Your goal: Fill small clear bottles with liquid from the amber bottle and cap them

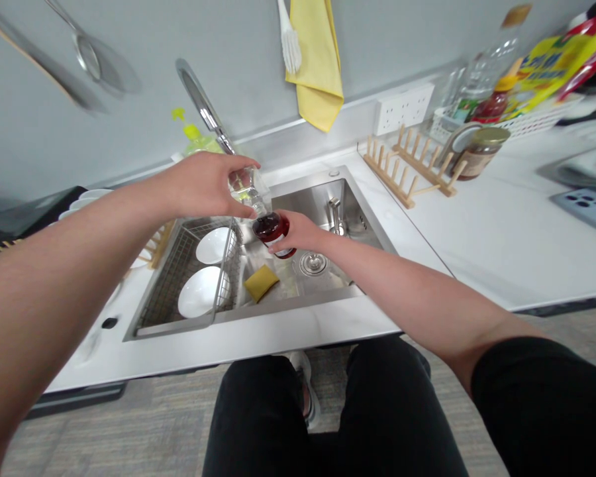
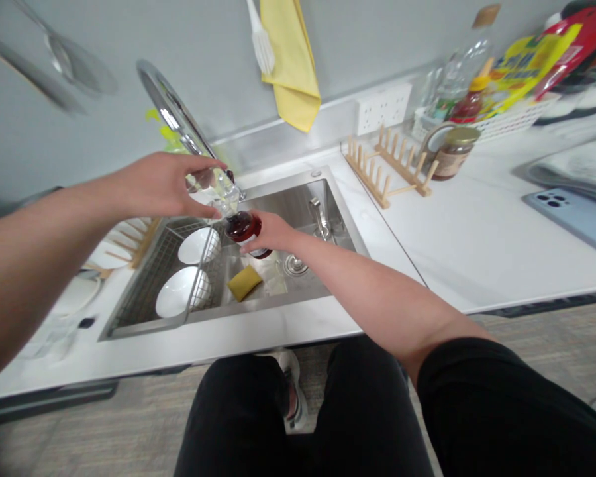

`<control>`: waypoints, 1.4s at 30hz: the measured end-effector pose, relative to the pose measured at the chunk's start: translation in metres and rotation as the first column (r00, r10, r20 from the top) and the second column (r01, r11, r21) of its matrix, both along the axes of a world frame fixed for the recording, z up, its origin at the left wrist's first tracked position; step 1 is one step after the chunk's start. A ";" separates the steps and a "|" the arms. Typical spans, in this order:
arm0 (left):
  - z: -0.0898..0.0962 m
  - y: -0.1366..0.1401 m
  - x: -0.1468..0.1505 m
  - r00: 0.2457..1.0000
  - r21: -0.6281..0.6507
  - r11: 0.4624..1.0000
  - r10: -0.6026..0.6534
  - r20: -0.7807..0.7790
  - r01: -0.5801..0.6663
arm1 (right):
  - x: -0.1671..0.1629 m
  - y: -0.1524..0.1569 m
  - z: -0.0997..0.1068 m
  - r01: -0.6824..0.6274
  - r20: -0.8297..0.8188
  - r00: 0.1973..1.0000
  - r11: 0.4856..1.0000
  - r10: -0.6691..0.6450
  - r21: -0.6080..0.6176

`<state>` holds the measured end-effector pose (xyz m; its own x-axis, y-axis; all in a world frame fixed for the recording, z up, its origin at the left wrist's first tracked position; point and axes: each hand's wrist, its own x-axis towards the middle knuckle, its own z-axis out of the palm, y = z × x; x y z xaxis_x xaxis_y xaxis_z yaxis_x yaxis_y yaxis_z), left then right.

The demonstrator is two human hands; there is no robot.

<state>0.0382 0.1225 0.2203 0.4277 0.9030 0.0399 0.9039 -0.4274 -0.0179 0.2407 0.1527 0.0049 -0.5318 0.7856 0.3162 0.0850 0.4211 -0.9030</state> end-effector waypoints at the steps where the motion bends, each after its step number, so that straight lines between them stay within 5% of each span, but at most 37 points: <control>1: -0.003 0.004 -0.004 0.999 0.025 0.999 -0.029 0.014 0.028 | 0.000 0.000 -0.001 0.001 -0.003 1.000 1.000 -0.001 0.002; 6: -0.012 0.024 -0.021 0.979 0.064 0.984 -0.174 0.109 0.168 | -0.001 0.002 -0.004 0.006 -0.017 1.000 1.000 -0.006 0.007; 10: -0.015 0.034 -0.029 0.959 -0.048 0.990 -0.119 0.258 0.136 | -0.002 0.004 -0.006 0.003 -0.013 1.000 1.000 -0.002 0.025; 16: -0.028 0.055 -0.047 0.759 -0.156 0.980 0.007 0.651 0.125 | -0.002 0.005 -0.007 0.003 -0.025 1.000 1.000 -0.003 0.003; 23: -0.020 0.041 -0.035 0.850 -0.171 0.978 -0.012 0.526 0.119 | -0.003 0.005 -0.007 -0.006 -0.022 1.000 1.000 0.006 0.006; 27: -0.019 0.033 -0.029 0.807 -0.171 0.984 0.058 0.587 0.054 | -0.002 0.004 -0.007 -0.003 -0.038 0.999 1.000 0.003 0.004; 36: -0.027 0.002 -0.033 0.900 -0.004 1.000 -0.012 0.435 0.016 | -0.005 0.008 -0.010 -0.019 -0.055 0.998 0.999 0.017 -0.032; 39: -0.042 -0.006 -0.042 0.820 -0.001 1.000 0.018 0.573 -0.022 | -0.005 0.009 -0.009 -0.015 -0.056 0.998 0.999 0.012 -0.046; 42: -0.069 -0.008 -0.052 0.626 -0.065 0.998 0.049 0.778 0.003 | -0.003 0.009 -0.007 -0.020 -0.053 0.998 0.998 0.017 -0.055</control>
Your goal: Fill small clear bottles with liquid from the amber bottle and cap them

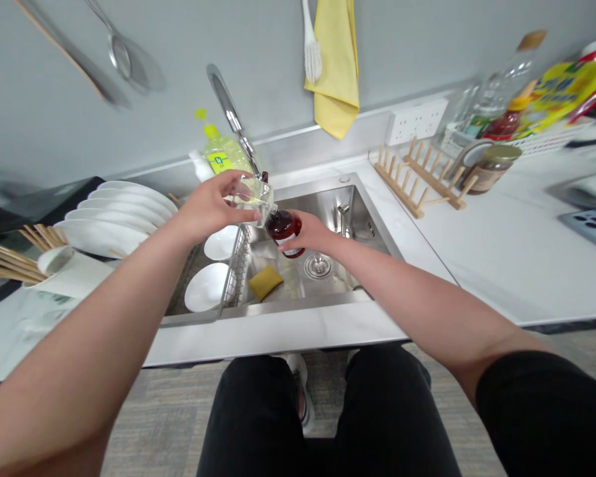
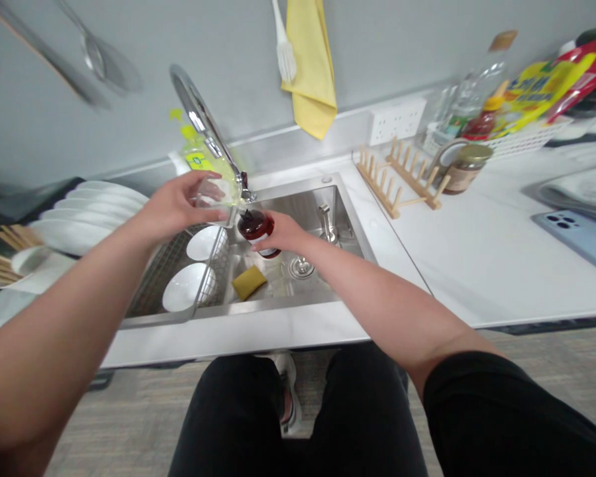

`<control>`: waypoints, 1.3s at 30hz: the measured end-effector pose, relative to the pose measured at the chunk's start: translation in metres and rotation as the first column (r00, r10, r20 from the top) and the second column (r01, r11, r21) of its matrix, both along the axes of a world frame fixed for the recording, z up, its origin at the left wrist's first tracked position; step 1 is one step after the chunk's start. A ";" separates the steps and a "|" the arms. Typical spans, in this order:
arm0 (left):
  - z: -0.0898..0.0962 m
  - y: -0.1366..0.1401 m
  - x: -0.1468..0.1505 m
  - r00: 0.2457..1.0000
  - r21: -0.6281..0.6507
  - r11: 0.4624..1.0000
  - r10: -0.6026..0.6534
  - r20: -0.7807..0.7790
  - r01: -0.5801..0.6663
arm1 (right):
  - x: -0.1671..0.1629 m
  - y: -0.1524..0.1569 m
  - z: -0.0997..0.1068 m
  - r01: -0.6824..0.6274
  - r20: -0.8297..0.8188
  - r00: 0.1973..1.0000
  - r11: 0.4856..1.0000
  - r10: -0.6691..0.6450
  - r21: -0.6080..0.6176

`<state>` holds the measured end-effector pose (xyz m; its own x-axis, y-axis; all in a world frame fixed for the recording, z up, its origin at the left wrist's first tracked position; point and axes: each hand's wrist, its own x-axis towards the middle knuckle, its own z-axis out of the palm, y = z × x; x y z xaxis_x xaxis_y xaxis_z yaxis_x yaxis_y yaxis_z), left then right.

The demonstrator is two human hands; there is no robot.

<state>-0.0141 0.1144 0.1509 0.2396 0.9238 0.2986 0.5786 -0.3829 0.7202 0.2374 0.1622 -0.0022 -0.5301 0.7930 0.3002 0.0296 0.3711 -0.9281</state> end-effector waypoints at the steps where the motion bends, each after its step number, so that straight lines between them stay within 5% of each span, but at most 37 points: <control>1: -0.011 0.000 -0.003 0.996 -0.019 1.000 0.000 0.085 0.002 | 0.000 0.000 0.001 -0.003 0.002 1.000 1.000 0.003 -0.001; 6: -0.065 -0.012 -0.008 0.902 -0.071 0.996 0.072 0.425 -0.046 | 0.001 -0.001 0.000 -0.011 0.006 1.000 1.000 0.011 -0.012; 10: -0.103 -0.052 -0.009 0.761 -0.066 0.994 0.111 0.639 -0.090 | 0.001 -0.001 -0.004 -0.014 -0.033 0.999 0.999 0.014 -0.029; 14: -0.138 -0.115 -0.014 0.682 -0.067 0.989 0.139 0.718 -0.131 | 0.004 -0.001 -0.006 -0.007 -0.057 0.998 0.997 0.003 -0.075; 19: -0.175 -0.174 -0.032 0.667 -0.089 0.940 0.299 0.682 -0.330 | 0.009 -0.010 0.002 0.015 -0.092 0.995 0.993 -0.026 -0.121; 25: -0.179 -0.188 -0.040 0.753 0.006 0.863 0.437 0.492 -0.505 | 0.010 -0.038 0.025 0.098 -0.116 0.986 0.978 -0.121 -0.185; 31: -0.171 -0.179 -0.033 0.764 -0.040 0.911 0.368 0.530 -0.412 | 0.024 -0.089 0.040 0.267 -0.165 0.939 0.943 -0.300 -0.197; 39: -0.179 -0.171 -0.031 0.773 -0.021 0.930 0.316 0.550 -0.366 | 0.111 -0.162 0.055 0.502 -0.112 0.855 0.862 -0.507 -0.068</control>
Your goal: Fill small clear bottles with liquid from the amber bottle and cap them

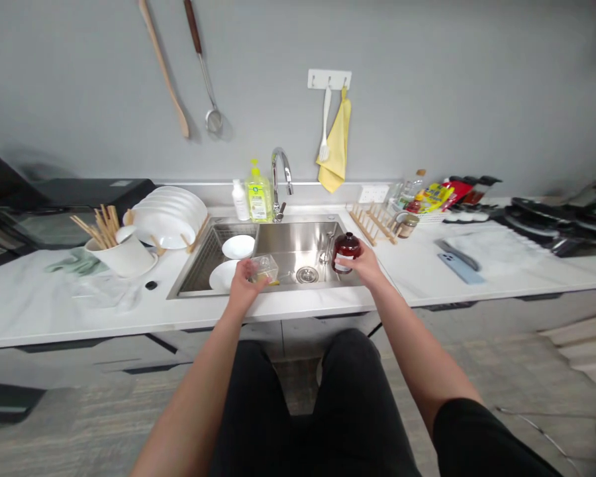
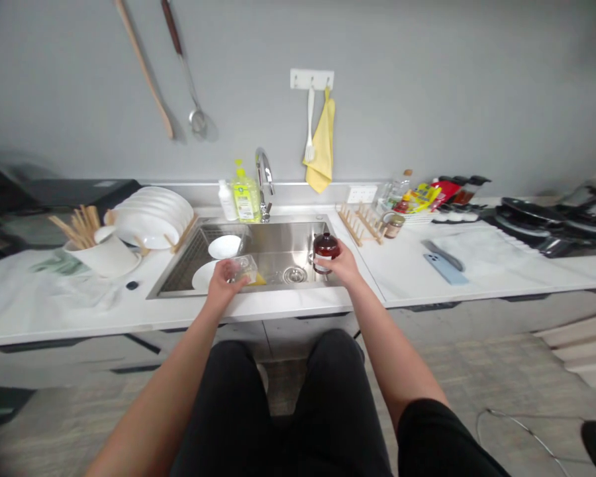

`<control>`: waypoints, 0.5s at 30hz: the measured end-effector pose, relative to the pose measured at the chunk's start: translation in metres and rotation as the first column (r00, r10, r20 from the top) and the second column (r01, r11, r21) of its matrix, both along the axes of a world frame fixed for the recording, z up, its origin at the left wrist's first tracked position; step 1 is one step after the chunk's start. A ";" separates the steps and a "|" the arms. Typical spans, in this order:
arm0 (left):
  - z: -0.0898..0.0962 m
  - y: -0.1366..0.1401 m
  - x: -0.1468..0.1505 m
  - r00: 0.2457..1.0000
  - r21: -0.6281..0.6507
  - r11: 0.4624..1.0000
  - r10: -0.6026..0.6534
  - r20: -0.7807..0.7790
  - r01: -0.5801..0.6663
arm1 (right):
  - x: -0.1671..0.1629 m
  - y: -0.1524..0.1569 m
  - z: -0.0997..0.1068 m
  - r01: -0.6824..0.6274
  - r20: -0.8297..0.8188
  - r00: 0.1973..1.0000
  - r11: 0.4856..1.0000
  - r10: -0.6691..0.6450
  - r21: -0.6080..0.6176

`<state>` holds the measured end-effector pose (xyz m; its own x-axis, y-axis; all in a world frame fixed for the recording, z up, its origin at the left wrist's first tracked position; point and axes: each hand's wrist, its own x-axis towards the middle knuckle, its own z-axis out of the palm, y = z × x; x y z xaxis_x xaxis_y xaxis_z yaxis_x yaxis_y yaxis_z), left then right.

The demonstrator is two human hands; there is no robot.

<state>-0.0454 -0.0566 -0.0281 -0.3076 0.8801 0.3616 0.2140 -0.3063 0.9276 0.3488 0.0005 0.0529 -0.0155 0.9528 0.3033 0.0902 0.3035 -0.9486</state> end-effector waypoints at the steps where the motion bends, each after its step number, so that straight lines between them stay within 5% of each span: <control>1: -0.001 0.001 0.000 1.000 0.004 1.000 -0.012 0.007 0.012 | 0.015 -0.006 0.000 0.044 0.006 0.999 0.999 -0.044 0.006; 8: -0.005 0.005 -0.003 0.998 -0.030 0.998 -0.057 0.016 0.057 | 0.107 -0.018 -0.017 0.329 -0.009 0.944 0.944 -0.330 -0.020; 15: -0.006 0.004 -0.002 0.999 -0.045 0.998 -0.047 0.015 0.047 | 0.159 0.001 -0.042 0.485 -0.055 0.870 0.870 -0.490 -0.086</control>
